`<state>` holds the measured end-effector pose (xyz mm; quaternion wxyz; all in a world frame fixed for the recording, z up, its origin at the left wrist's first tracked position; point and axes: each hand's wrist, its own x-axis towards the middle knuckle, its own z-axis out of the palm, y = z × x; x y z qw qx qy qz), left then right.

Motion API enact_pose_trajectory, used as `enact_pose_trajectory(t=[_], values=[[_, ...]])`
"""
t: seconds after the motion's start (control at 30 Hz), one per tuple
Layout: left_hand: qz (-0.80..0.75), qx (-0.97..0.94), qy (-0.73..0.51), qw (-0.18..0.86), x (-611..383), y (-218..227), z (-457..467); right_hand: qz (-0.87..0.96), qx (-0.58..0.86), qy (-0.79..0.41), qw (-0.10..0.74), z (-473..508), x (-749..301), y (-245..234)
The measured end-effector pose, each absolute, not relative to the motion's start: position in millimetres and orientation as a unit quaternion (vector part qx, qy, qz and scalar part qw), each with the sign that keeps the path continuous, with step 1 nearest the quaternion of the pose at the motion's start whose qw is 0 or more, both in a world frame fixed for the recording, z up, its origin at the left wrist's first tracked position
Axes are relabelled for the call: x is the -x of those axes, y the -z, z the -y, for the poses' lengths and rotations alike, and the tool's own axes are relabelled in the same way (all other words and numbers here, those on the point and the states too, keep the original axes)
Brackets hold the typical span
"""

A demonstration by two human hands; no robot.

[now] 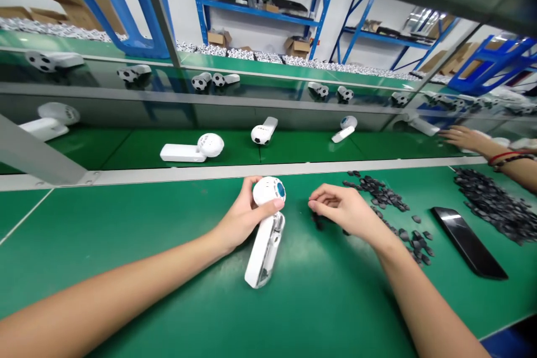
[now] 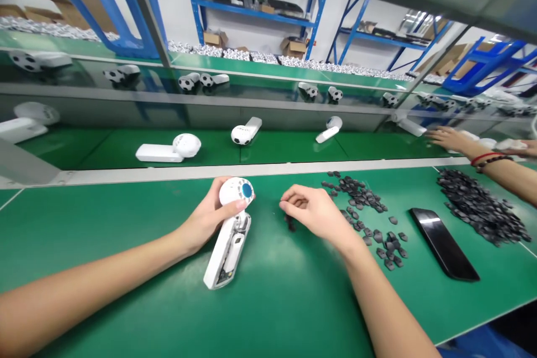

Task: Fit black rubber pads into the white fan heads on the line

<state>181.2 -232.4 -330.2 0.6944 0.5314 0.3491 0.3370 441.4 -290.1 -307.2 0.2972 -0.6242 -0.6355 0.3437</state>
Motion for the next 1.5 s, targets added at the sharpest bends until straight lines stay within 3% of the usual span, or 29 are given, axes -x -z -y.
enact_pose_trajectory(t=[0.2, 0.4, 0.83, 1.07, 1.3, 1.5], values=[[-0.33, -0.543, -0.275, 0.721, -181.8, 336.8, 230.9, 0.585, 0.592, -0.43, 0.352, 306.1, -402.0, 297.7], [-0.333, -0.648, -0.242, 0.641, -179.5, 328.0, 236.8, 0.585, 0.6, -0.376, 0.396, 309.9, -377.6, 306.9], [-0.339, -0.705, -0.241, 0.574, -177.4, 324.5, 240.1, 0.695, 0.636, -0.171, 0.289, 311.8, -373.8, 314.4], [-0.339, -0.71, -0.226, 0.574, -176.9, 325.6, 239.2, 0.728, 0.63, -0.122, 0.24, 311.4, -373.6, 315.8], [-0.326, -0.69, -0.231, 0.604, -179.9, 323.7, 230.8, 0.743, 0.606, -0.129, 0.252, 308.2, -373.0, 315.7], [-0.296, -0.601, -0.267, 0.693, -183.3, 328.5, 224.2, 0.694, 0.614, -0.235, 0.293, 298.4, -411.5, 298.1]])
